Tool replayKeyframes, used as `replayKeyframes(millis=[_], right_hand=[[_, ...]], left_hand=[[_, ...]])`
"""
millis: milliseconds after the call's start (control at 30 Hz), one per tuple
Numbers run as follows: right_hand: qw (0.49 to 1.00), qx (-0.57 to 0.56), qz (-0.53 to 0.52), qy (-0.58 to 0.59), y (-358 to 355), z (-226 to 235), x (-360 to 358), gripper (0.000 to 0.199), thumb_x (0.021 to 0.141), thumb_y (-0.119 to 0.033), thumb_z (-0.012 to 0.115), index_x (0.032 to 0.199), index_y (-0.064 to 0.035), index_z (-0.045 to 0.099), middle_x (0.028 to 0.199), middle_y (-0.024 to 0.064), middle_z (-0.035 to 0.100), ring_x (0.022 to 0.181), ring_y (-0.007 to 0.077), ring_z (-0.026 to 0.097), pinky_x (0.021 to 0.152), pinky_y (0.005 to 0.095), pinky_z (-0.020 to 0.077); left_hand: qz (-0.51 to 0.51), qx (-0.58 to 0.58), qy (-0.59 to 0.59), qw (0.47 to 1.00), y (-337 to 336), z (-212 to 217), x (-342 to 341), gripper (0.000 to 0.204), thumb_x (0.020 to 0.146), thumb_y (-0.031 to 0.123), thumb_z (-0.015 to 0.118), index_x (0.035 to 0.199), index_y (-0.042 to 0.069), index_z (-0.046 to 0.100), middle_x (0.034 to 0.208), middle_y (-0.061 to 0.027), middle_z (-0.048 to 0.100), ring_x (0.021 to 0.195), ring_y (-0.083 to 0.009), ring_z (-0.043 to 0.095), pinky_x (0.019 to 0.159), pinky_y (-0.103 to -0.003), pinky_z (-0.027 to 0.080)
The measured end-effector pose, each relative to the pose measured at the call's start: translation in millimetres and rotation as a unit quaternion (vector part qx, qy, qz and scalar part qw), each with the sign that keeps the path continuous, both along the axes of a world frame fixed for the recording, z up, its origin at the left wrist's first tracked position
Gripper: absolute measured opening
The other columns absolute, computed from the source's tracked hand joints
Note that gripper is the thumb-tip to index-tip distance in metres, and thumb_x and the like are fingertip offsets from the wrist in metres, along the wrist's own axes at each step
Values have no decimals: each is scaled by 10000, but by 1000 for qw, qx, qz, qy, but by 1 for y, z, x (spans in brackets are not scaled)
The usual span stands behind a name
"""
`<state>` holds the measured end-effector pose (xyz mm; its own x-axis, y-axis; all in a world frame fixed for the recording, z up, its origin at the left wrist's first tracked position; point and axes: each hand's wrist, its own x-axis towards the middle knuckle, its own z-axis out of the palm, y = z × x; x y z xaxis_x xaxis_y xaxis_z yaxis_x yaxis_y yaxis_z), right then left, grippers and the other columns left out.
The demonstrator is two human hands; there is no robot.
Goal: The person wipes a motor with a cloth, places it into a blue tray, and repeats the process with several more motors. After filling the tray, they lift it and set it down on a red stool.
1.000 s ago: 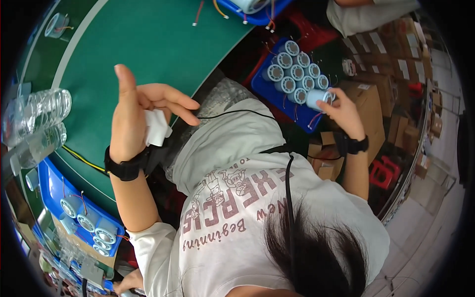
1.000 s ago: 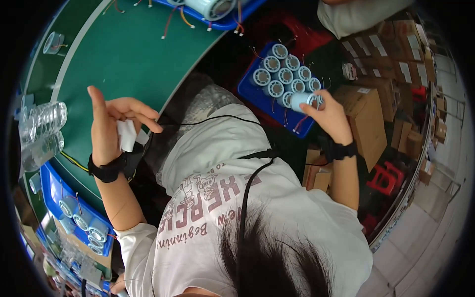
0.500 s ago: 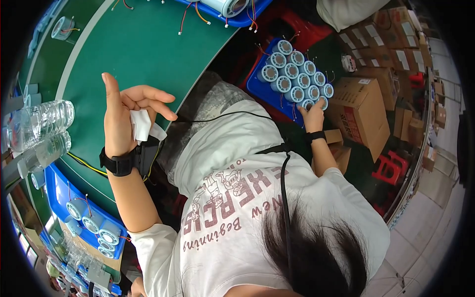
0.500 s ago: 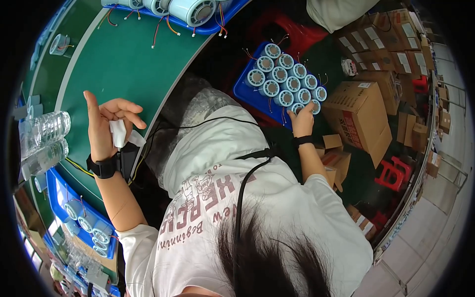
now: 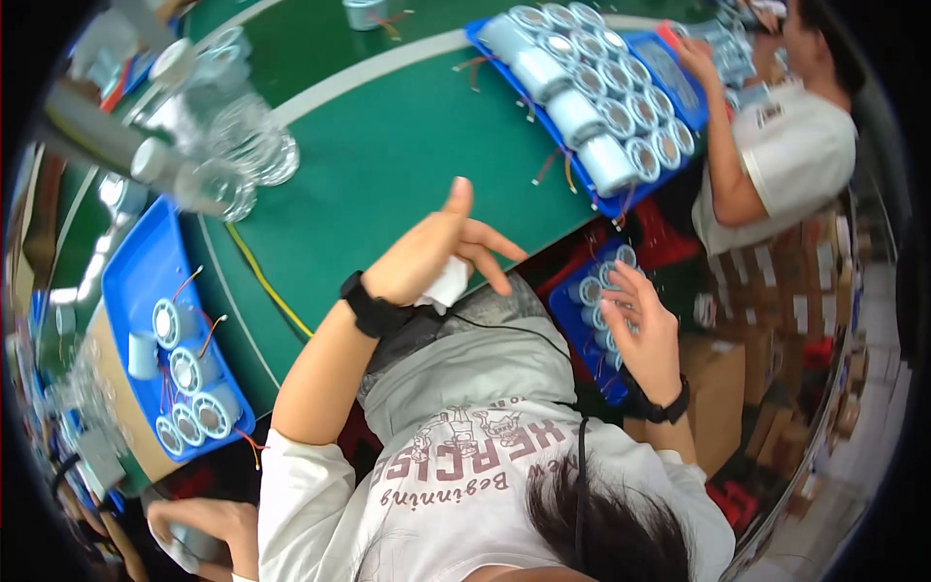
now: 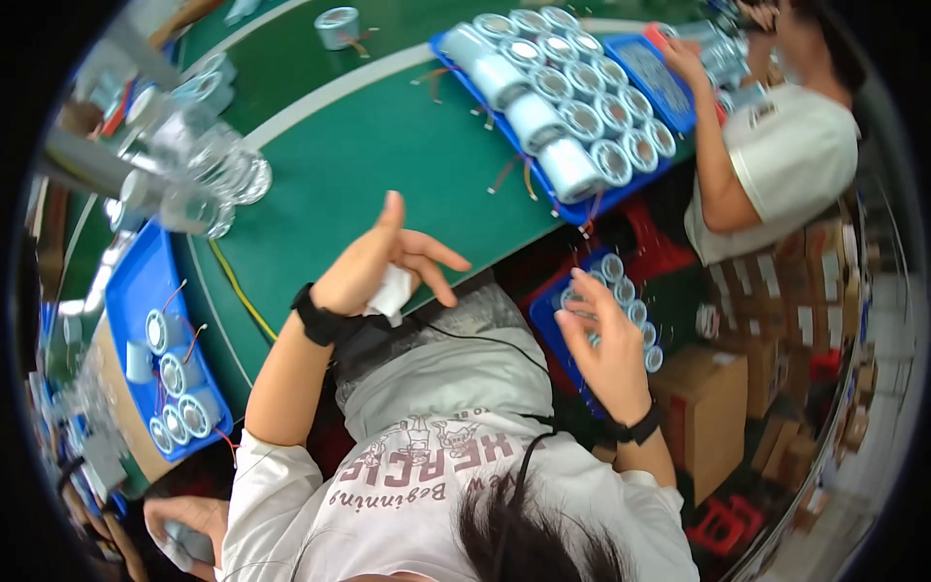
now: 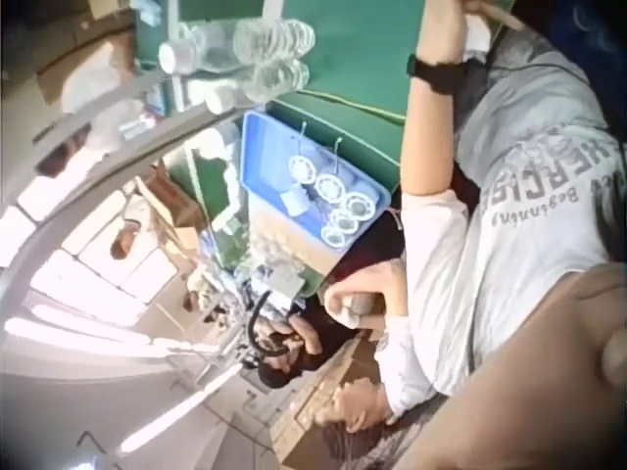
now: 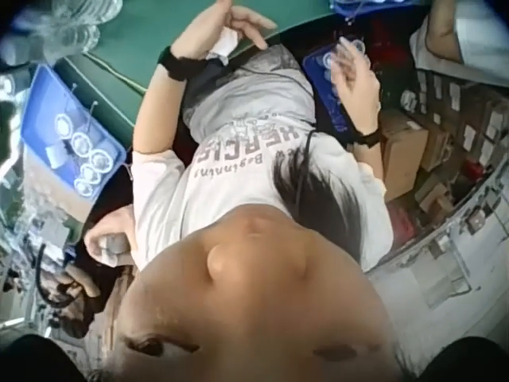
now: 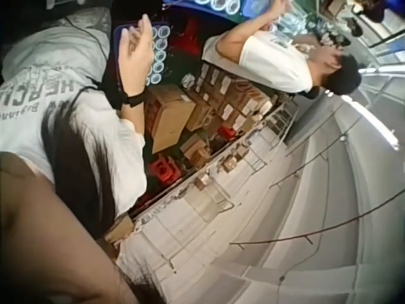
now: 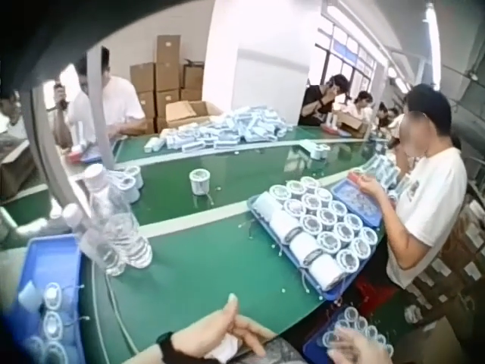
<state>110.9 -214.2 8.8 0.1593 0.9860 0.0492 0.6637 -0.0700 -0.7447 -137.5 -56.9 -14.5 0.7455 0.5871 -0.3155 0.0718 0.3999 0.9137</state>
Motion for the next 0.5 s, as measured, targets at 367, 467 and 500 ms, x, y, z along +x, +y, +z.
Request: replayKeyframes(millis=[367, 467, 500], right_hand=[[875, 105, 350, 316, 139, 179, -174, 503, 928, -170, 533, 1362, 10, 356, 1069, 244, 608, 848, 273, 666, 678, 351, 578], [910, 78, 248, 323, 217, 192, -232, 372, 908, -59, 515, 1269, 7, 449, 1035, 84, 561, 881, 143, 575, 762, 260, 505], [920, 70, 275, 270, 253, 179, -235, 343, 916, -67, 514, 1244, 16, 462, 999, 80, 581, 864, 144, 586, 750, 244, 505]], left_hand=[[57, 30, -120, 991, -23, -2, -20, 884, 918, 692, 154, 1290, -33, 498, 1097, -129, 667, 1004, -147, 622, 725, -259, 439], [54, -14, -84, 995, -31, 18, -36, 885, 917, 695, 158, 1324, -25, 474, 1138, -104, 657, 1012, -135, 604, 770, -279, 436], [57, -19, -99, 993, -31, 17, -39, 837, 930, 670, 176, 1331, 0, 474, 1146, -88, 655, 852, -108, 541, 689, -247, 418]])
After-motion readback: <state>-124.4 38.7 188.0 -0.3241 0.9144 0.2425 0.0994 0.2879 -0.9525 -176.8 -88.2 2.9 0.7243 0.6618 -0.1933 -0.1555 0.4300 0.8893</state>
